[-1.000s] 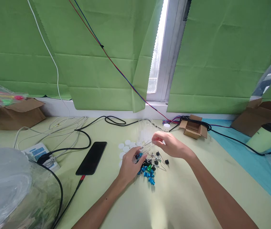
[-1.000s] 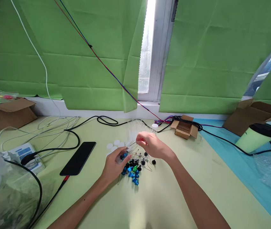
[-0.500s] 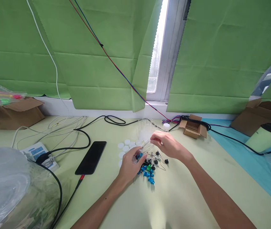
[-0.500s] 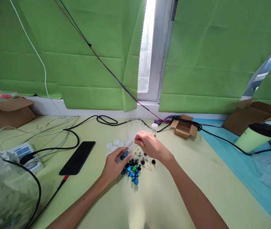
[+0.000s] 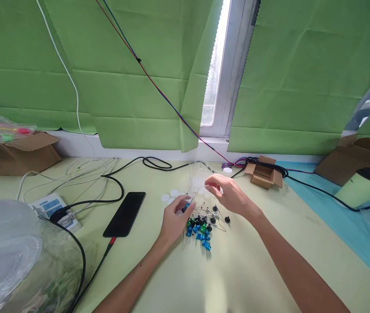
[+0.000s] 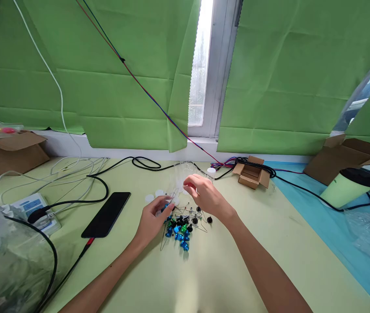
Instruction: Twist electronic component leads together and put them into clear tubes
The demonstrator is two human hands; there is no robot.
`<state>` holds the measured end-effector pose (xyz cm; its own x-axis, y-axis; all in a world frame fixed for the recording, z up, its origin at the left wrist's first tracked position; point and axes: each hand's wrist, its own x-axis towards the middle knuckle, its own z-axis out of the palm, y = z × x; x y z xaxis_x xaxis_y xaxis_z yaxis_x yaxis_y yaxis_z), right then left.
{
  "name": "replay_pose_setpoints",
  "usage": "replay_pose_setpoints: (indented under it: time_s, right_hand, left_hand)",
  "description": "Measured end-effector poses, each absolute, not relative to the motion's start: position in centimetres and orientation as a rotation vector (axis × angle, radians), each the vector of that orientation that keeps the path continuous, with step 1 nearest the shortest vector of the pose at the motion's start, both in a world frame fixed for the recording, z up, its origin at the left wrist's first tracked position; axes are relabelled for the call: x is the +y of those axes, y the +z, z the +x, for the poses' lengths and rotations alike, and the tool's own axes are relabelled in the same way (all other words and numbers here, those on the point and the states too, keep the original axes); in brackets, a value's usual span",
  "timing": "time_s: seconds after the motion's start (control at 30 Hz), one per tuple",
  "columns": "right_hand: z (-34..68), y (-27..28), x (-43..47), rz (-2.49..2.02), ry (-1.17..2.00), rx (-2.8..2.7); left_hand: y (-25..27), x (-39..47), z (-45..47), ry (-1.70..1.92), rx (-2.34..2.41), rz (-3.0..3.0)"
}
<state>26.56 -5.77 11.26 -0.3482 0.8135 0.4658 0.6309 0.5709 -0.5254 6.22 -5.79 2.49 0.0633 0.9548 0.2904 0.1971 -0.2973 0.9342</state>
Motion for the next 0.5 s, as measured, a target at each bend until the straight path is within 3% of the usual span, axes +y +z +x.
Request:
replay_pose_setpoints:
  time_s: [0.33, 0.5]
  right_hand:
    - [23.3, 7.0, -5.5, -1.205, 0.497, -2.338]
    - [21.6, 4.7, -5.8, -1.213, 0.394, -2.385]
  left_hand:
    - [4.8, -6.1, 5.7, 1.459, 1.14, 1.338]
    - [4.2, -6.1, 5.8, 1.482, 1.125, 1.383]
